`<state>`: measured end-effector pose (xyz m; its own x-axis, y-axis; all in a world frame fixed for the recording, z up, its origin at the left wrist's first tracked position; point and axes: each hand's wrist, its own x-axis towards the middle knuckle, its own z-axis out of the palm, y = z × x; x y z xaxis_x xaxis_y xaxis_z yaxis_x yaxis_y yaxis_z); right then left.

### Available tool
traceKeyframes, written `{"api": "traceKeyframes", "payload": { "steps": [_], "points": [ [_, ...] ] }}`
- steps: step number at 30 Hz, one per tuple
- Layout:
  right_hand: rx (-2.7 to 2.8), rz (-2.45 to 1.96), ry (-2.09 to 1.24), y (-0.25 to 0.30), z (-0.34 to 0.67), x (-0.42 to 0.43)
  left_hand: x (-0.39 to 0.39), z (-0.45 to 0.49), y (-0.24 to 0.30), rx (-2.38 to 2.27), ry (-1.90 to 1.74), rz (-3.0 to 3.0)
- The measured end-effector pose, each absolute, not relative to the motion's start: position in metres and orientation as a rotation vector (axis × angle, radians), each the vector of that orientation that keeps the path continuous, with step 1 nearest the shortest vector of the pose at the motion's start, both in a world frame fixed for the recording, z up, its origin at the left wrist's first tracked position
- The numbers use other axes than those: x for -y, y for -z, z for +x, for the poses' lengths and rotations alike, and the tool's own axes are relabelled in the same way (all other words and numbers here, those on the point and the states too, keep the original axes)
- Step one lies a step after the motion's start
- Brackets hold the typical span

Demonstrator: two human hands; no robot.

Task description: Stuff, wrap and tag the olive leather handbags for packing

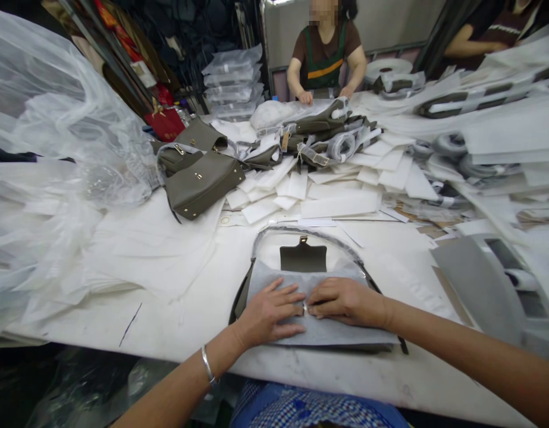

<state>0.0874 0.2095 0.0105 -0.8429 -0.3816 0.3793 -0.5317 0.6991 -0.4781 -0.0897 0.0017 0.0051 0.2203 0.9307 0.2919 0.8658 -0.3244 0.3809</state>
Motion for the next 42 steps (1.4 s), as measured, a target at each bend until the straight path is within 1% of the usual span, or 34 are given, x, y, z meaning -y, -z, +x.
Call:
{"api": "traceKeyframes", "payload": {
  "steps": [9,23,28,35,39,42],
  "points": [
    [2.711,0.692,-0.891,-0.008,0.091,-0.21,-0.001,-0.087,-0.005,-1.753,-0.725,2.194],
    [2.896,0.487,-0.654,-0.017,0.089,-0.198,0.002,-0.085,-0.002,-1.768,-0.759,2.133],
    [2.812,0.562,-0.634,-0.015,0.091,-0.198,0.002,-0.086,-0.001,-1.743,-0.747,2.135],
    [2.845,0.765,-0.418,-0.017,0.088,-0.201,0.002,-0.088,0.0,-1.723,-0.774,2.131],
    [2.925,0.661,-0.475,-0.022,0.089,-0.197,0.004,-0.087,-0.003,-1.727,-0.792,2.197],
    [2.958,0.477,-0.639,-0.026,0.094,-0.193,0.008,-0.085,-0.004,-1.691,-0.818,2.348]
  ]
}}
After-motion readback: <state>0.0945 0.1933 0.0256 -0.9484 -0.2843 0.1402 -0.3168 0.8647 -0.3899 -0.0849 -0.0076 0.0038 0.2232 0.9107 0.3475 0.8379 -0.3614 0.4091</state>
